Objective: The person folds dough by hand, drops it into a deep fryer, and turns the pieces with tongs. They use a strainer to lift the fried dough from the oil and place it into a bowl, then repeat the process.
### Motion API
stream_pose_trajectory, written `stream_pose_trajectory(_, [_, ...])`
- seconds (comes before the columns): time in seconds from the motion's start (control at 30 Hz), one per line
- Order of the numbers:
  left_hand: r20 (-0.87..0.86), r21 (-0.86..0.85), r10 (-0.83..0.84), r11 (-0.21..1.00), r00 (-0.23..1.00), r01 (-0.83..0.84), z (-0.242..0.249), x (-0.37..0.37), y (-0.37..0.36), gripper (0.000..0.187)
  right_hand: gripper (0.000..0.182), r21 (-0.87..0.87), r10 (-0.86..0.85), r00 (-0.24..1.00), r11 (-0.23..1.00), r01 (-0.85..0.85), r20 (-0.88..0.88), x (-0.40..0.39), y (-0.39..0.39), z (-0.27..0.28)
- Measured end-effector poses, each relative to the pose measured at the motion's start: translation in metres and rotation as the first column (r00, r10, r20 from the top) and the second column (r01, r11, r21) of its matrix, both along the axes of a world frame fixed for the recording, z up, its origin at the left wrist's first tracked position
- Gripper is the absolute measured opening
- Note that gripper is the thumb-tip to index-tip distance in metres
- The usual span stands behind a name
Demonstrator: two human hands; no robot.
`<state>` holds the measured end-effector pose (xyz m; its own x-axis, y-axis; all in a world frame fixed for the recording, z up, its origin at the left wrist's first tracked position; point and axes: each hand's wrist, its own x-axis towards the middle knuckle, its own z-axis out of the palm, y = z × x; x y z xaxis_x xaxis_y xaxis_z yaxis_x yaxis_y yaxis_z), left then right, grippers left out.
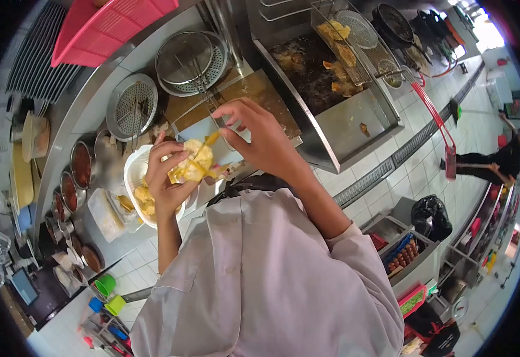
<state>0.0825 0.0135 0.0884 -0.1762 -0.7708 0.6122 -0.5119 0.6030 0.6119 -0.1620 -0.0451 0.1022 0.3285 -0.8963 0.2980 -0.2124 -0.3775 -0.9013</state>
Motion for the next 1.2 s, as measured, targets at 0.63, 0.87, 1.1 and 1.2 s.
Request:
stream_pose_trajectory(0.63, [0.259,0.163,-0.228,0.968,0.939,0.191,-0.034,-0.073,-0.054,0.057,0.052,-0.159,-0.007,0.871,0.984,-0.082,-0.492,-0.057,0.004,0.001])
stream_pose_trajectory(0.87, [0.273,0.229,-0.175,0.967,0.946,0.113,-0.048,-0.111,-0.076,0.065,0.055,-0.026,0.092,0.87,0.992,-0.12,-0.484,-0.097,-0.038,-0.023])
stream_pose_trajectory(1.1, [0.32,0.341,0.062,0.923,0.945,-0.176,-0.05,-0.126,-0.079,0.058,0.055,-0.151,-0.144,0.781,0.986,0.065,-0.608,-0.17,-0.126,-0.104])
stream_pose_trajectory(1.2, [0.303,0.431,0.112,0.87,0.946,-0.241,-0.061,-0.113,-0.06,0.05,0.054,-0.211,-0.235,0.624,0.971,0.113,-0.745,-0.203,-0.172,-0.169])
